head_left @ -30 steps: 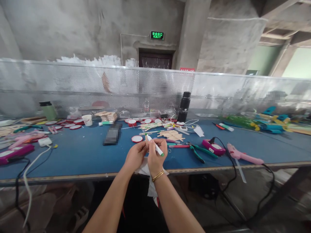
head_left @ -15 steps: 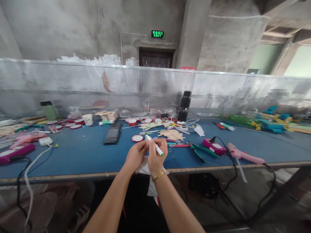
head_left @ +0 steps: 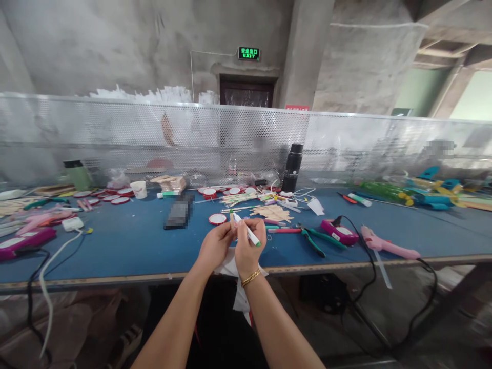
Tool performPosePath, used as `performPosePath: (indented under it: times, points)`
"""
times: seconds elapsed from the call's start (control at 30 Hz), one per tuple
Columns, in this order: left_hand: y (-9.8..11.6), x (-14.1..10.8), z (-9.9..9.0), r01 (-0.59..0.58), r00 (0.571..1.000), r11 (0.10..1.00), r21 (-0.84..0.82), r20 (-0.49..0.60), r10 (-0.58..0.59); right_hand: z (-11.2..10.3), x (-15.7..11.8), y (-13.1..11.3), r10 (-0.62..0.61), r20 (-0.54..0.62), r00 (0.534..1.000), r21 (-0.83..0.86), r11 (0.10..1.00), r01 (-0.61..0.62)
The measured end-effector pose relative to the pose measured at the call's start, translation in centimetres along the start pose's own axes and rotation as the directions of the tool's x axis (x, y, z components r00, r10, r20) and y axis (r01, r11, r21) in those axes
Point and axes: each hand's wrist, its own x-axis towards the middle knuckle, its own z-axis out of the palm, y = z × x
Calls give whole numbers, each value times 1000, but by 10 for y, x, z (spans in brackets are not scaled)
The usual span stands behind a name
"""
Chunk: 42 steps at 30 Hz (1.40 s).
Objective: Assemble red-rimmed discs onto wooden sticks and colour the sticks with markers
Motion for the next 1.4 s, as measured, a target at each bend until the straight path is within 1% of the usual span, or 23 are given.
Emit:
performPosePath:
  times: [0.1,0.23,0.37,0.5,0.67,0.8,1.0,1.17,1.4]
  points:
    - [0,0,-1,-54,997,999,-2,63,54,0,0,-1,4,19,1000,5,1000,-4]
    - [-1,0,-1,-38,998,999,20,47,37,1,0,-1,18,-9,1000,13,1000,-18]
    - [0,-1,-1,-35,998,999,11,49,35,1,0,-1,16,13,1000,22,1000,-16]
    - [1,-1,-1,-17,999,1000,26,43,16,0,0,-1,29,-12,1000,11,1000,-29]
    - [1,-1,0,6,1000,1000,20,15,-6,1,0,0,14,12,1000,4,1000,-14]
    - [1,-1,0,-1,1000,999,35,14,0,1,0,0,12,-14,1000,11,1000,-12]
    - [1,-2,0,-13,1000,999,30,11,13,-2,0,-5,-18,18,1000,2,1000,18]
    - [0,-1,0,-23,1000,999,26,22,22,-1,0,-6,-14,26,1000,3,1000,14]
    - [1,-1,-1,-2,1000,999,46,26,1,-1,0,-5,-8,20,1000,4,1000,8]
